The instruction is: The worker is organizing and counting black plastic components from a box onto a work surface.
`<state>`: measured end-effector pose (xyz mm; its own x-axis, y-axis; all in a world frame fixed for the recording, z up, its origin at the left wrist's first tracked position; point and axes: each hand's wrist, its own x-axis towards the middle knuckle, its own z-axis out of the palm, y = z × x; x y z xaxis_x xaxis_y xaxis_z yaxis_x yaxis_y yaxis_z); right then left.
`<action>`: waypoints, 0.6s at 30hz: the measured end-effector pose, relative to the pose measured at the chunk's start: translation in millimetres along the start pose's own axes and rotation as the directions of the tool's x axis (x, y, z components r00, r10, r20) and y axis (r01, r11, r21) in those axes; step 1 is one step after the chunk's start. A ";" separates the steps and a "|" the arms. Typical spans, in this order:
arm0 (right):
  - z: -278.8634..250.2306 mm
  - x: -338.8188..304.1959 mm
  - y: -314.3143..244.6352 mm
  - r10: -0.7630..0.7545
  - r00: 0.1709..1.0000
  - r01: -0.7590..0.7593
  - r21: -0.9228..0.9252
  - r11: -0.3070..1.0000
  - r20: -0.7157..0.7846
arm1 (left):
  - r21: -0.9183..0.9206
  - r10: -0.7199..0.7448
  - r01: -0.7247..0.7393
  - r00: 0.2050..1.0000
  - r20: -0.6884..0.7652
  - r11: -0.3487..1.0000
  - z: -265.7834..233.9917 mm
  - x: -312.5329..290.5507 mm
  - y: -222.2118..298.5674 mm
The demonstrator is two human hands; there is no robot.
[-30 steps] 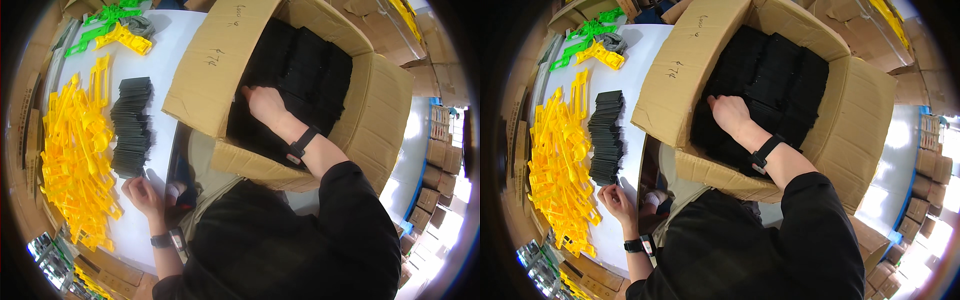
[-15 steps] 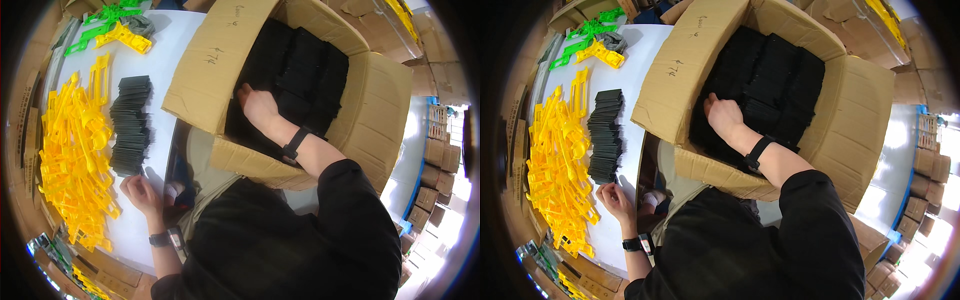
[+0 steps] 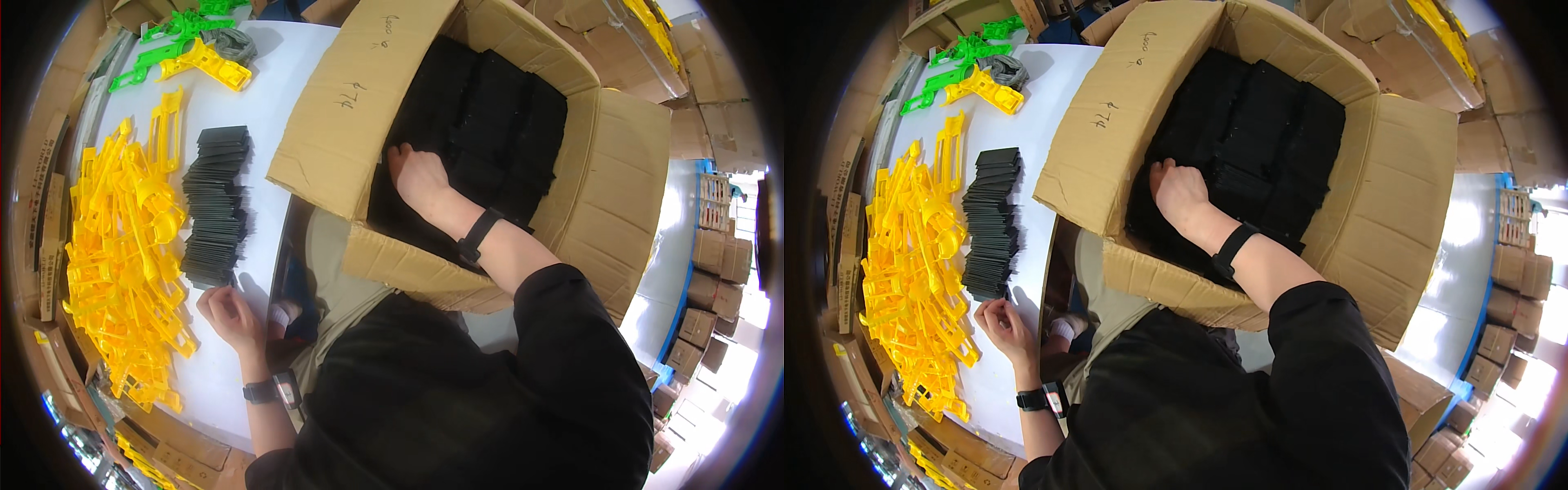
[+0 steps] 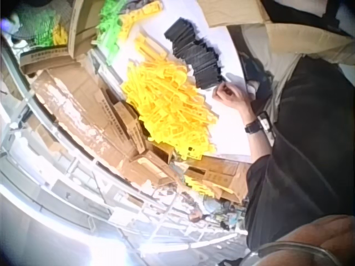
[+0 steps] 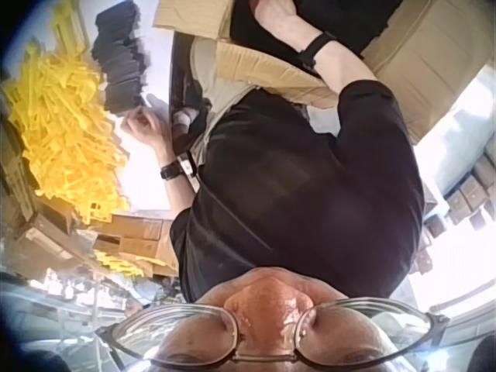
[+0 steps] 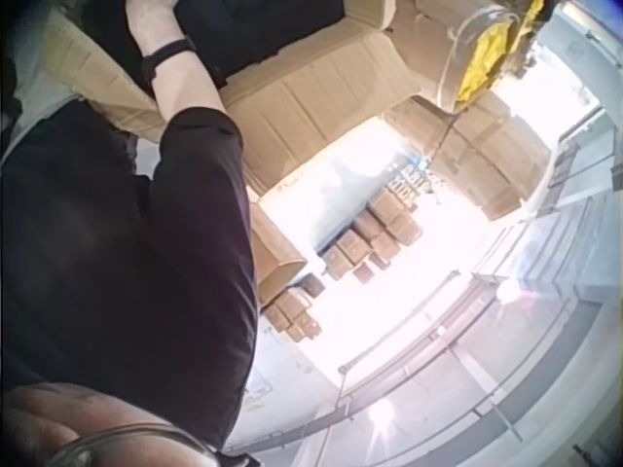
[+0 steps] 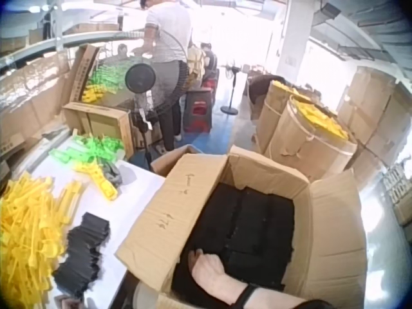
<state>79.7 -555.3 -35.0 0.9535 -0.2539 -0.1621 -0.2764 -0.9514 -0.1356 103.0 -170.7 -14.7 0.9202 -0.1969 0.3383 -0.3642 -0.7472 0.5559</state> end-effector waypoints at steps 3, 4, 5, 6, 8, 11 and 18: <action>-3.2 3.7 1.6 0.080 0.997 -0.080 0.091 0.993 -0.003 | -0.019 -0.010 0.010 1.000 -0.004 1.000 0.5 -0.7 -0.7; -4.0 3.2 1.9 0.080 0.997 -0.079 0.091 0.993 -0.003 | -0.033 -0.012 0.012 1.000 -0.007 0.999 1.1 -0.8 -1.4; -4.7 1.8 1.9 0.052 0.999 -0.053 0.065 0.996 0.013 | -0.033 -0.013 0.012 1.000 -0.008 0.999 1.0 -0.9 -1.9; -5.0 0.3 1.8 0.025 0.999 -0.026 0.039 0.999 0.031 | -0.011 -0.003 0.003 1.000 -0.006 1.000 0.6 -1.2 -2.5; -3.4 -1.9 2.0 0.022 0.999 -0.024 0.041 0.999 0.041 | 0.010 0.007 -0.007 1.000 -0.008 1.000 0.8 -0.7 -2.2; -3.2 -0.6 3.4 0.027 0.997 -0.032 0.065 0.997 0.074 | 0.024 0.016 -0.016 1.000 -0.007 1.000 -0.4 -1.0 -2.9; -9.4 0.5 7.0 0.042 0.995 -0.049 0.074 0.996 0.096 | 0.017 0.006 -0.006 1.000 -0.001 1.000 0.5 -1.3 -2.1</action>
<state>79.3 -563.7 -26.8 0.9253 -0.2757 -0.2603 -0.3310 -0.9222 -0.1998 102.7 -169.2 -16.6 0.9178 -0.2006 0.3428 -0.3674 -0.7565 0.5410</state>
